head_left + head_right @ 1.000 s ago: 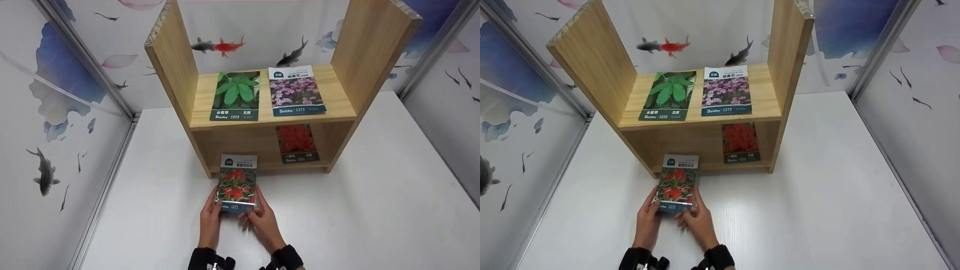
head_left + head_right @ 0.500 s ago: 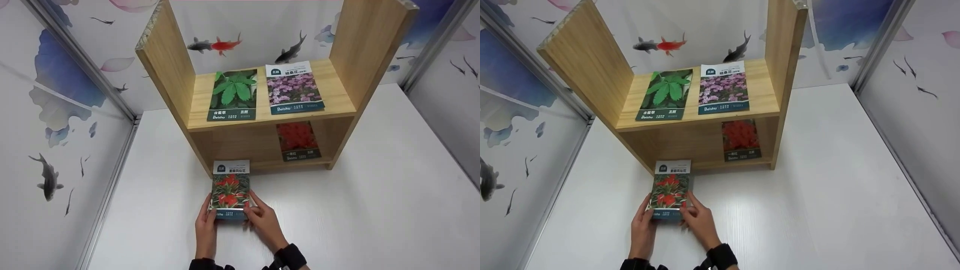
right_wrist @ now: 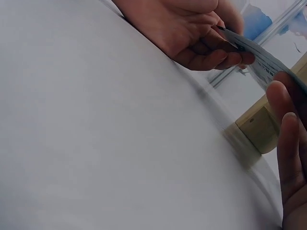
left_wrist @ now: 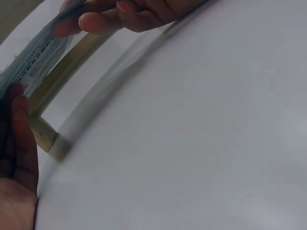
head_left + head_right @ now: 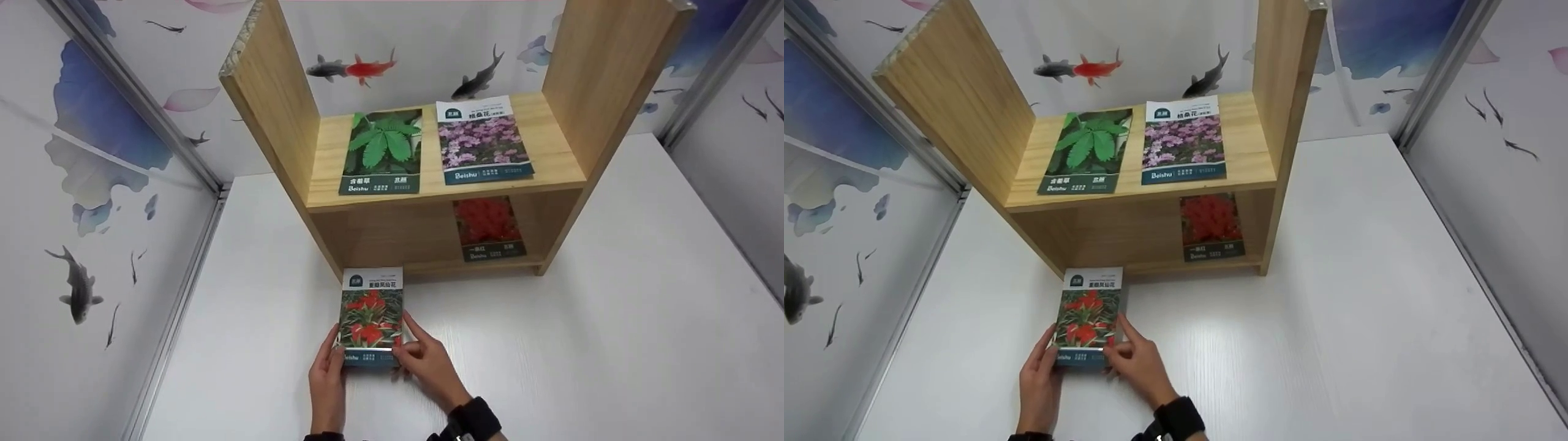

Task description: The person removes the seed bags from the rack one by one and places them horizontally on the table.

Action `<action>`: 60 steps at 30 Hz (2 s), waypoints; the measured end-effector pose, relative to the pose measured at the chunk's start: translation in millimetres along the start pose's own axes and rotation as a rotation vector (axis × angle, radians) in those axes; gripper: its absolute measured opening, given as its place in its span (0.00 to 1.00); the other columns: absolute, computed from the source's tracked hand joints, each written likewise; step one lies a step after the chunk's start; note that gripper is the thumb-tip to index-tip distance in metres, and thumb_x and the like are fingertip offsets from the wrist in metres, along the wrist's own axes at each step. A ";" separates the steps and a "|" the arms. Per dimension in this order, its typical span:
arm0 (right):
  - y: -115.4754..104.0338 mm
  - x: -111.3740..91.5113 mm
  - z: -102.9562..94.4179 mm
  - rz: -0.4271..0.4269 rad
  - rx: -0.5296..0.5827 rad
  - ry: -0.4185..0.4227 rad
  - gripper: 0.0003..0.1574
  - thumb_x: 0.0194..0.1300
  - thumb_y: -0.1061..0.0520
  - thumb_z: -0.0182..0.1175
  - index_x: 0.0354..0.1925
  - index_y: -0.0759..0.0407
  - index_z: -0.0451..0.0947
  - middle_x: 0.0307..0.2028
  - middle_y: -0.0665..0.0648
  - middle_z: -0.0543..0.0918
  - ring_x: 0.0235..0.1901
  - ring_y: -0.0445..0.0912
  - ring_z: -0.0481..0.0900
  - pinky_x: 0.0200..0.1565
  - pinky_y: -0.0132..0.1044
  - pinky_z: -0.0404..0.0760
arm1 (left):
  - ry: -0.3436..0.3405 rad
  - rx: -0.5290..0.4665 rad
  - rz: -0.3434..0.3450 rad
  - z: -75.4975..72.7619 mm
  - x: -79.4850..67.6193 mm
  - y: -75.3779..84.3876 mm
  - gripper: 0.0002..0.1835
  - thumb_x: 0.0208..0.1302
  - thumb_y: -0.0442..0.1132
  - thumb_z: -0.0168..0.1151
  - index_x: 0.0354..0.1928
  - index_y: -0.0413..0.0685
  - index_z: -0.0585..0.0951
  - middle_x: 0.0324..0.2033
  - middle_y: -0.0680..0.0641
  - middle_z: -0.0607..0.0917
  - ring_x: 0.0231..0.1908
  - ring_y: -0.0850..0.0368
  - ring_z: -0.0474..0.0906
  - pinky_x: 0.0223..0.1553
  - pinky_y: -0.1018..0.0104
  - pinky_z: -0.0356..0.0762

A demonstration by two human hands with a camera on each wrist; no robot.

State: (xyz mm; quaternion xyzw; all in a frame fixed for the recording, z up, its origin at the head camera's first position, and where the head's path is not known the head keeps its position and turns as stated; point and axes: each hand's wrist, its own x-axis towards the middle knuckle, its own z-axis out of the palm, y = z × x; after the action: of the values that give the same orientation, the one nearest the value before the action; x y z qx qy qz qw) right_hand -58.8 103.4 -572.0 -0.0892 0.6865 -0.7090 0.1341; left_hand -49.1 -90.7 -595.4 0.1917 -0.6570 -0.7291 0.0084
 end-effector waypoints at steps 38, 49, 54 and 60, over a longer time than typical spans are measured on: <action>-1.7 -7.5 10.0 -0.019 -0.122 -0.019 0.45 0.63 0.53 0.55 0.69 0.59 0.41 0.19 0.53 0.79 0.14 0.36 0.65 0.22 0.28 0.66 | 0.020 0.069 0.009 -13.7 -15.7 -6.6 0.23 0.63 0.42 0.54 0.61 0.55 0.68 0.58 0.49 0.70 0.54 0.59 0.70 0.48 0.71 0.70; -6.7 -5.3 15.2 -0.026 -0.206 -0.053 0.48 0.61 0.52 0.57 0.68 0.61 0.41 0.20 0.50 0.80 0.17 0.35 0.68 0.27 0.28 0.68 | 0.058 0.090 0.030 -19.2 -17.4 -5.8 0.26 0.62 0.48 0.55 0.61 0.51 0.67 0.59 0.49 0.69 0.56 0.58 0.68 0.49 0.73 0.69; -8.8 -3.3 19.5 -0.029 -0.231 -0.061 0.48 0.60 0.54 0.58 0.68 0.62 0.42 0.19 0.50 0.79 0.16 0.36 0.68 0.26 0.28 0.69 | 0.070 0.106 0.028 -23.3 -16.2 -5.9 0.26 0.61 0.49 0.55 0.61 0.52 0.67 0.58 0.52 0.70 0.55 0.61 0.68 0.48 0.74 0.69; 12.9 4.5 21.8 -0.003 -0.278 -0.051 0.51 0.58 0.49 0.59 0.69 0.57 0.42 0.19 0.46 0.79 0.16 0.36 0.69 0.27 0.28 0.69 | 0.098 0.170 0.008 -24.5 -14.8 -5.1 0.25 0.63 0.47 0.53 0.62 0.53 0.66 0.60 0.53 0.68 0.55 0.63 0.67 0.48 0.76 0.68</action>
State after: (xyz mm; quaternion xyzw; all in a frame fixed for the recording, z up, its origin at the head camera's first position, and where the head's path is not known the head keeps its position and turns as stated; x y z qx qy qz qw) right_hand -55.4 81.0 -584.2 -0.1258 0.7744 -0.6049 0.1366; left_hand -27.1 -109.5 -597.9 0.2246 -0.7162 -0.6602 0.0270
